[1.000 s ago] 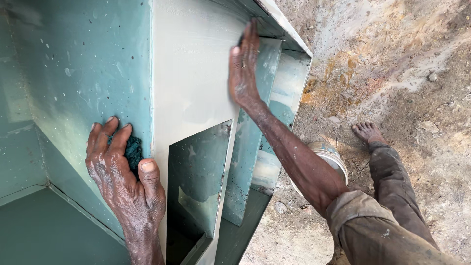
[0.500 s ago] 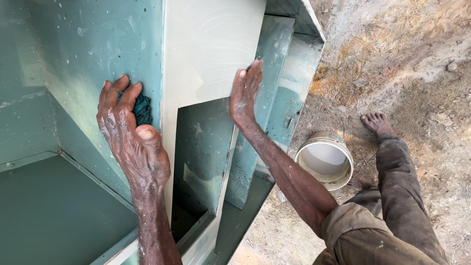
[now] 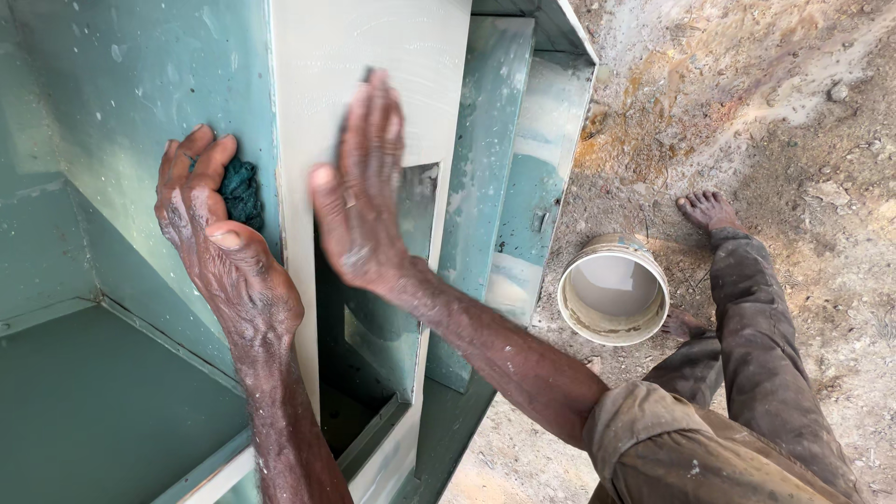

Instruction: The person sands the exterior surfaces of a teal metal cabinet using a sanding block and a cloth, repeatedly dipping the cloth into a bucket of water. The person works on the side panels and edges of the cabinet.

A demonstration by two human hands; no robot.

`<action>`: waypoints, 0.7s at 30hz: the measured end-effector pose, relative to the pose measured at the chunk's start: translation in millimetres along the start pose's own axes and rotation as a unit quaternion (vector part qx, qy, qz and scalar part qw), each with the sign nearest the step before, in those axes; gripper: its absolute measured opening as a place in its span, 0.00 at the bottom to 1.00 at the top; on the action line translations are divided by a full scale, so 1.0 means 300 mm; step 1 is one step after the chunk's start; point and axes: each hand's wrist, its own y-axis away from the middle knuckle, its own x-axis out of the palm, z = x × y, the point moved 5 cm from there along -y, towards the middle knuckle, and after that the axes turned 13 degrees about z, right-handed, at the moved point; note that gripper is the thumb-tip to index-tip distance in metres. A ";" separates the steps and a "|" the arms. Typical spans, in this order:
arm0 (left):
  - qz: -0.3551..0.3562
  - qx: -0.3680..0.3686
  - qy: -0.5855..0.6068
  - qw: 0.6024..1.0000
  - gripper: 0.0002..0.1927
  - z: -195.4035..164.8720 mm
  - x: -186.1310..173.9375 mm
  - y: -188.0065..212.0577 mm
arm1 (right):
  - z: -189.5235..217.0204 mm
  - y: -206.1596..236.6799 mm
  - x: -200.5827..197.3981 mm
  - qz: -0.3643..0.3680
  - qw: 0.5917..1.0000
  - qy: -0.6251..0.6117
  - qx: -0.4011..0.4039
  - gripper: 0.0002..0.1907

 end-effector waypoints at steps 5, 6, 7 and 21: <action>-0.005 -0.014 0.022 1.000 0.47 0.016 -0.003 0.009 | -0.112 -0.040 -0.060 0.019 0.998 0.060 0.026 0.41; -0.003 -0.019 0.010 1.000 0.47 0.017 -0.001 0.014 | -0.198 -0.041 -0.105 0.011 0.993 0.052 0.109 0.42; -0.004 -0.022 -0.004 1.000 0.47 0.018 0.000 0.016 | -0.266 -0.029 -0.107 0.041 0.971 -0.033 0.232 0.45; -0.004 -0.031 -0.011 0.999 0.46 0.002 -0.004 0.009 | -0.197 -0.088 -0.121 0.057 0.983 -0.033 0.174 0.45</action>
